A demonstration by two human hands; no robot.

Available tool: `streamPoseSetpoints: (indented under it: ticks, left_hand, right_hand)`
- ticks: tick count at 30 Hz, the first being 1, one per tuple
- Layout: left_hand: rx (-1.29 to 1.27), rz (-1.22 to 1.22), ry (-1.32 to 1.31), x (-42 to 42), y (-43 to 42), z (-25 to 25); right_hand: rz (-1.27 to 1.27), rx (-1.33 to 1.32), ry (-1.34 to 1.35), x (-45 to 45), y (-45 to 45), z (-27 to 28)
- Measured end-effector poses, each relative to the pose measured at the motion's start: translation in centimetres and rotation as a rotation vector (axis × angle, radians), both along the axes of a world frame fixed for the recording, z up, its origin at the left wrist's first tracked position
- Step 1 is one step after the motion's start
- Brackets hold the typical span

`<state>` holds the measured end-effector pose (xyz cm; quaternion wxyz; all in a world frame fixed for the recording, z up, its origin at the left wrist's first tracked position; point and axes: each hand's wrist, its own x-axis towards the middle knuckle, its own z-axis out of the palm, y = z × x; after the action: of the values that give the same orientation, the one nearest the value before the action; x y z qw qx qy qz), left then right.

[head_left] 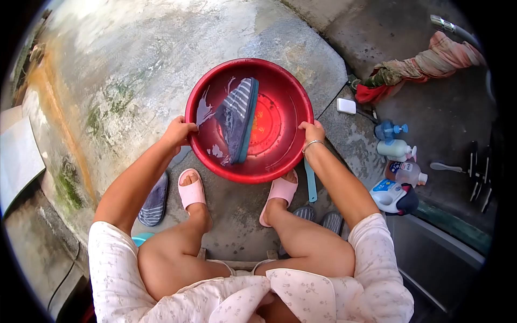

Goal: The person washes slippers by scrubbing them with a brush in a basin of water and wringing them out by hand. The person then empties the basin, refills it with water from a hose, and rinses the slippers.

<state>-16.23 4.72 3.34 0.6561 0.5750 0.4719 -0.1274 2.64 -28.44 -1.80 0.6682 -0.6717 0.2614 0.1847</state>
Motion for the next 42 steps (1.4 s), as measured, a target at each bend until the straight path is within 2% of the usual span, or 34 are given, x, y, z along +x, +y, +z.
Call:
streamPoseSetpoints:
  ticks: [2, 5, 13, 16, 17, 18, 19, 20, 21, 22, 23, 24, 25, 27, 29, 31, 36, 38, 42]
  left_hand:
    - [-0.015, -0.004, 0.044, -2.1, 0.3, -0.8]
    - [-0.07, -0.064, 0.071, -4.1, 0.8, -1.3]
    - [-0.054, -0.089, 0.076, -5.1, 1.1, -3.1]
    - [-0.033, -0.138, 0.16, -4.3, 1.0, -3.0]
    - [0.385, -0.198, 0.075, -3.9, 0.8, -3.1]
    - [0.805, -0.256, -0.018, -3.4, 0.5, -2.9]
    - [0.813, -0.261, -0.029, -2.3, 0.2, -1.2]
    - [0.891, -0.354, -0.17, -1.3, 0.0, 0.5]
    - [0.964, -0.451, -0.317, -0.2, -0.6, 2.2]
    - [0.964, -0.462, -0.334, 0.7, -1.7, 3.2]
    - [0.986, -0.591, -0.405, 1.5, -2.8, 4.0]
    - [1.005, -0.719, -0.473, 2.2, -4.0, 4.7]
    - [1.003, -0.729, -0.482, 2.7, -5.3, 5.2]
    - [0.97, -0.901, -0.278, 3.6, -7.9, 6.1]
    - [0.923, -0.93, -0.187, 4.0, -9.9, 5.4]
    - [0.914, -0.852, 0.096, 4.9, -11.6, 3.6]
    - [1.033, -0.671, 0.063, 4.8, -13.9, -4.1]
    - [1.06, -0.696, 0.068, 4.0, -14.4, -6.7]
    - [1.129, -0.739, 0.097, 4.5, -14.9, -7.1]
  right_hand:
    - [0.038, -0.051, 0.021, -0.9, -0.2, -2.3]
    - [0.05, -0.161, -0.02, -2.7, 0.3, -2.9]
    - [0.163, -0.229, -0.07, -4.4, -0.3, -2.4]
    - [0.344, -0.316, -0.054, -3.4, -1.2, -2.0]
    - [0.339, -0.313, -0.056, -2.9, -1.5, -1.8]
    - [0.469, -0.407, -0.152, -2.5, -1.8, -1.6]
    - [0.598, -0.503, -0.252, -2.2, -1.9, -0.9]
    - [0.691, -0.684, -0.375, -2.2, -2.3, 0.0]
    - [0.672, -0.687, -0.38, -2.6, -2.2, 2.0]
    - [0.771, -0.749, -0.478, -3.2, -1.9, 4.4]
    - [0.872, -0.809, -0.576, -3.8, -1.6, 6.2]
    - [0.92, -0.761, -0.651, -4.7, -1.9, 7.2]
    - [0.932, -0.735, -0.702, -5.9, -2.2, 7.6]
    - [0.955, -0.745, -0.728, -8.4, -2.8, 8.5]
    - [0.944, -0.725, -0.748, -10.4, -3.7, 7.4]
    - [0.938, -0.7, -0.758, -10.9, -3.9, 7.2]
    - [0.815, -0.618, -0.746, -9.9, -4.0, 6.2]
    - [0.821, -0.599, -0.708, -9.7, -4.5, 6.0]
    - [0.795, -0.557, -0.666, -8.9, -4.9, 5.8]
